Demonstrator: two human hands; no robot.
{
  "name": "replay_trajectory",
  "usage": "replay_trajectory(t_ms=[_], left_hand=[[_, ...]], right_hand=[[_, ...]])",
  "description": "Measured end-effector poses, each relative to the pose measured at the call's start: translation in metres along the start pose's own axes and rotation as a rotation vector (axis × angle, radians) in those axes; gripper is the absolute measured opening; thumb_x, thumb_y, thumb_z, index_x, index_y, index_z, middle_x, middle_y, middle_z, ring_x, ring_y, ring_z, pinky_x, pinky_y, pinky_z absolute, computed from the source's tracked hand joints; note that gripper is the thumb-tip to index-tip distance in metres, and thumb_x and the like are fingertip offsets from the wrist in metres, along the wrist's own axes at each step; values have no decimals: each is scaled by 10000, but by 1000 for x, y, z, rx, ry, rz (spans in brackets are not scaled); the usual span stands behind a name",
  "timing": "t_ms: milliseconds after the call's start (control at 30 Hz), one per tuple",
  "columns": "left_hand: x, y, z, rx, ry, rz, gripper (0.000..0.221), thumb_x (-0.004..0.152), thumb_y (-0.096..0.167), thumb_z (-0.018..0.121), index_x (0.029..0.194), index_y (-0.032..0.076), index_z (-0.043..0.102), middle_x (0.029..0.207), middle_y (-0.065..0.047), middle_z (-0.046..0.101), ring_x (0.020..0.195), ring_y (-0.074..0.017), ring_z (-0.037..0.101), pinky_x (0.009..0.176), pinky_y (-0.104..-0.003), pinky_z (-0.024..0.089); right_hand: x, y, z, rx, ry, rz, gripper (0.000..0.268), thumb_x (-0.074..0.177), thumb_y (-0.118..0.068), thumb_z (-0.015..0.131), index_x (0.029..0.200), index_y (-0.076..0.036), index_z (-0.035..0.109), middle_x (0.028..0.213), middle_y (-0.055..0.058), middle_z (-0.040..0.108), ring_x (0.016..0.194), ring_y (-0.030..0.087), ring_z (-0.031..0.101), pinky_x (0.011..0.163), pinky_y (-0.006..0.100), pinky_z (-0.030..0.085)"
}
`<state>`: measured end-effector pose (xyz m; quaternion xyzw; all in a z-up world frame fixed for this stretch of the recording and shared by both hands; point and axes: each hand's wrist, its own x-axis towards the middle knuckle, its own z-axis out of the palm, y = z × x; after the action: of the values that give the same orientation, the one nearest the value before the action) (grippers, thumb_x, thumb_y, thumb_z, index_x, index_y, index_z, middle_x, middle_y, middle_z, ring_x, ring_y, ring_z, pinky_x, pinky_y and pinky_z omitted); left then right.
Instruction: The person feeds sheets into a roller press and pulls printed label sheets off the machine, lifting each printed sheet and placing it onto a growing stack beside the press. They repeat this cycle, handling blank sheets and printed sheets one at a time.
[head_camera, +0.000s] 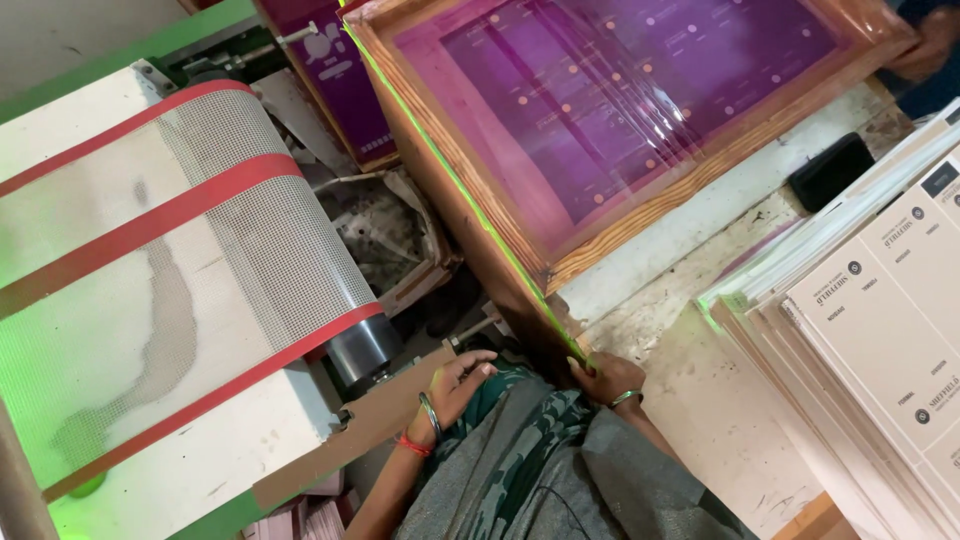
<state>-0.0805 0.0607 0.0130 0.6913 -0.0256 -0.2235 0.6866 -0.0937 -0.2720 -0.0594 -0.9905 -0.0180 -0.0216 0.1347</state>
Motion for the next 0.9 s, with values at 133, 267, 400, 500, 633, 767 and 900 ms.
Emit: replay_trajectory(t_ms=[133, 267, 400, 500, 633, 767, 900], left_hand=[[0, 0, 1, 2, -4, -1, 399, 1015, 276, 585, 1289, -5, 659, 1070, -108, 774, 1027, -167, 712, 923, -300, 550], [-1, 4, 1, 13, -8, -4, 399, 1016, 275, 582, 1294, -1, 655, 1082, -106, 771, 1028, -170, 711, 914, -305, 555], [-5, 7, 3, 39, 1, -7, 395, 1013, 275, 583, 1288, 3, 661, 1082, -105, 775, 1018, -170, 720, 902, -306, 564], [-8, 5, 4, 42, 9, 10, 387, 1012, 268, 586, 1279, 0, 669, 1072, -109, 780, 1006, -168, 725, 896, -304, 566], [-10, -2, 4, 39, 4, 28, 378, 1013, 260, 591, 1272, -4, 672, 1056, -107, 781, 984, -159, 719, 881, -298, 564], [-13, -3, 4, 53, 0, 46, 375, 1010, 254, 594, 1265, -9, 674, 1044, -103, 782, 972, -152, 717, 870, -294, 561], [-17, -6, 5, 43, 3, 50, 371, 1013, 250, 597, 1260, -15, 676, 1041, -104, 779, 980, -150, 715, 878, -291, 559]], right_hand=[[1, -3, -5, 13, -14, 5, 468, 827, -519, 716, 561, -155, 591, 619, 81, 634, 556, 320, 636, 490, 464, 484], [2, -10, -15, -9, -45, 26, 479, 854, -526, 697, 568, -152, 603, 618, 73, 639, 551, 300, 641, 489, 454, 492], [5, -16, -23, -32, -101, 61, 496, 872, -537, 674, 570, -148, 613, 624, 67, 650, 564, 293, 650, 504, 454, 502], [6, -20, -27, -25, -133, 89, 492, 866, -542, 662, 579, -144, 630, 642, 76, 662, 598, 308, 661, 531, 464, 512], [3, -16, -21, -24, -126, 90, 476, 862, -542, 656, 597, -146, 651, 668, 90, 668, 627, 330, 666, 553, 480, 515], [1, -15, -18, -7, -71, 72, 458, 858, -535, 653, 608, -150, 654, 673, 91, 663, 633, 334, 664, 560, 479, 513], [1, -15, -19, 9, -68, 80, 454, 861, -534, 646, 618, -150, 654, 681, 91, 662, 641, 336, 664, 567, 477, 514]])
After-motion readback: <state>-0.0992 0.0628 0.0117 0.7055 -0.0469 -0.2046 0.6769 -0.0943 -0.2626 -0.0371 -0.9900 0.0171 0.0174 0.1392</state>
